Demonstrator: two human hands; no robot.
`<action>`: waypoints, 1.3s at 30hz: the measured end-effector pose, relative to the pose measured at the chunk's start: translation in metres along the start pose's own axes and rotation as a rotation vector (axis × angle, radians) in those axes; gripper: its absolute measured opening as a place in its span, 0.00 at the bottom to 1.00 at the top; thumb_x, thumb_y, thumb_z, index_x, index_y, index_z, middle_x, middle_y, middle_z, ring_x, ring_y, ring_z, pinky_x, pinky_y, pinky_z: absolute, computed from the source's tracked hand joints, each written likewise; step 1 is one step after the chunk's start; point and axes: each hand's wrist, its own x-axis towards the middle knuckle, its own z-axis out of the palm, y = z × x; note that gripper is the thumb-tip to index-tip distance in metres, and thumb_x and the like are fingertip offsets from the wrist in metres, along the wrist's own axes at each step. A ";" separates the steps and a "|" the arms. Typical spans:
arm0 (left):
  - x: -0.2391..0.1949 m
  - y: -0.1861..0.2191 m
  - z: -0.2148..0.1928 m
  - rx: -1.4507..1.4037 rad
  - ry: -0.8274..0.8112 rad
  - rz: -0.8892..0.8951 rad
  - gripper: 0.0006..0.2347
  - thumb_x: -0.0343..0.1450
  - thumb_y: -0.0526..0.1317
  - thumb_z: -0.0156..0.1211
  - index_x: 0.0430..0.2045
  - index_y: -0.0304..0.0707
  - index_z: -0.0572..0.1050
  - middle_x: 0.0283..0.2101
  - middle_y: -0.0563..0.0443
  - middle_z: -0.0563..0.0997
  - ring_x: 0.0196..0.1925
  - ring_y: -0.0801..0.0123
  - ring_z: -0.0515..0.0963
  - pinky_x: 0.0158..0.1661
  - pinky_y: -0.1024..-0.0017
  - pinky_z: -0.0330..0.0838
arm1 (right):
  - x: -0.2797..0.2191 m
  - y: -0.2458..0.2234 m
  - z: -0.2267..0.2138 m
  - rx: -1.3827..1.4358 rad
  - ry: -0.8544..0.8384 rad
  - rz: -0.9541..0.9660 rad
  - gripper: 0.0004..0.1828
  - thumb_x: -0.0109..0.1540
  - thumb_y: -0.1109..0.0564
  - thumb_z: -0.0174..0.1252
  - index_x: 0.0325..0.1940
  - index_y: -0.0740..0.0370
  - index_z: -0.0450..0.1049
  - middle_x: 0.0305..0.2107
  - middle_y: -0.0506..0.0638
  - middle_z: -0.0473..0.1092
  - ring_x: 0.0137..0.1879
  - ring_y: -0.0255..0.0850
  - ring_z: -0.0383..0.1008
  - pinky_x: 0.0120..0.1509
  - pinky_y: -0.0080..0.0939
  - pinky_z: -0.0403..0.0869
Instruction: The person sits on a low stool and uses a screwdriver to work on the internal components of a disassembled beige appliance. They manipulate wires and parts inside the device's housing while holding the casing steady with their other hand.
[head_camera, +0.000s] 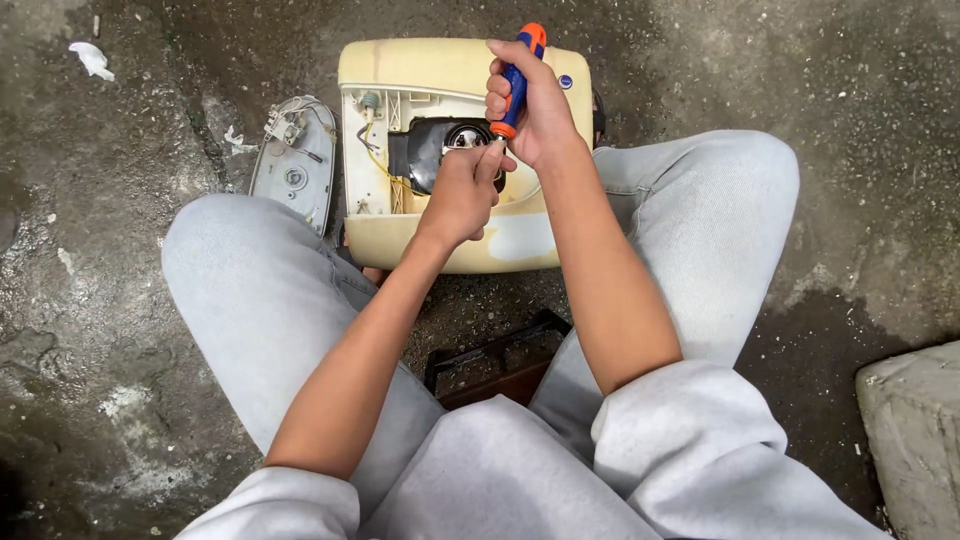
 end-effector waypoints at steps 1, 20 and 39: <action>-0.001 0.000 -0.004 -0.006 0.005 -0.004 0.20 0.77 0.52 0.41 0.36 0.36 0.78 0.18 0.49 0.67 0.13 0.70 0.61 0.07 0.70 0.60 | -0.003 0.005 0.004 -0.007 -0.013 -0.016 0.17 0.53 0.49 0.69 0.27 0.58 0.66 0.13 0.43 0.61 0.16 0.32 0.60 0.21 0.29 0.62; 0.019 0.016 -0.025 0.284 -0.214 -0.103 0.19 0.80 0.52 0.28 0.30 0.37 0.62 0.21 0.51 0.61 0.10 0.58 0.66 0.10 0.59 0.66 | -0.007 0.031 0.035 0.152 0.294 -0.235 0.22 0.52 0.43 0.66 0.29 0.58 0.63 0.10 0.43 0.51 0.10 0.35 0.50 0.16 0.35 0.48; 0.020 0.034 -0.054 0.426 -0.435 -0.043 0.18 0.82 0.51 0.32 0.23 0.43 0.56 0.19 0.54 0.53 0.14 0.65 0.55 0.11 0.65 0.58 | -0.008 0.044 0.033 0.326 0.517 -0.406 0.21 0.47 0.45 0.65 0.25 0.59 0.62 0.12 0.45 0.51 0.12 0.36 0.47 0.16 0.37 0.47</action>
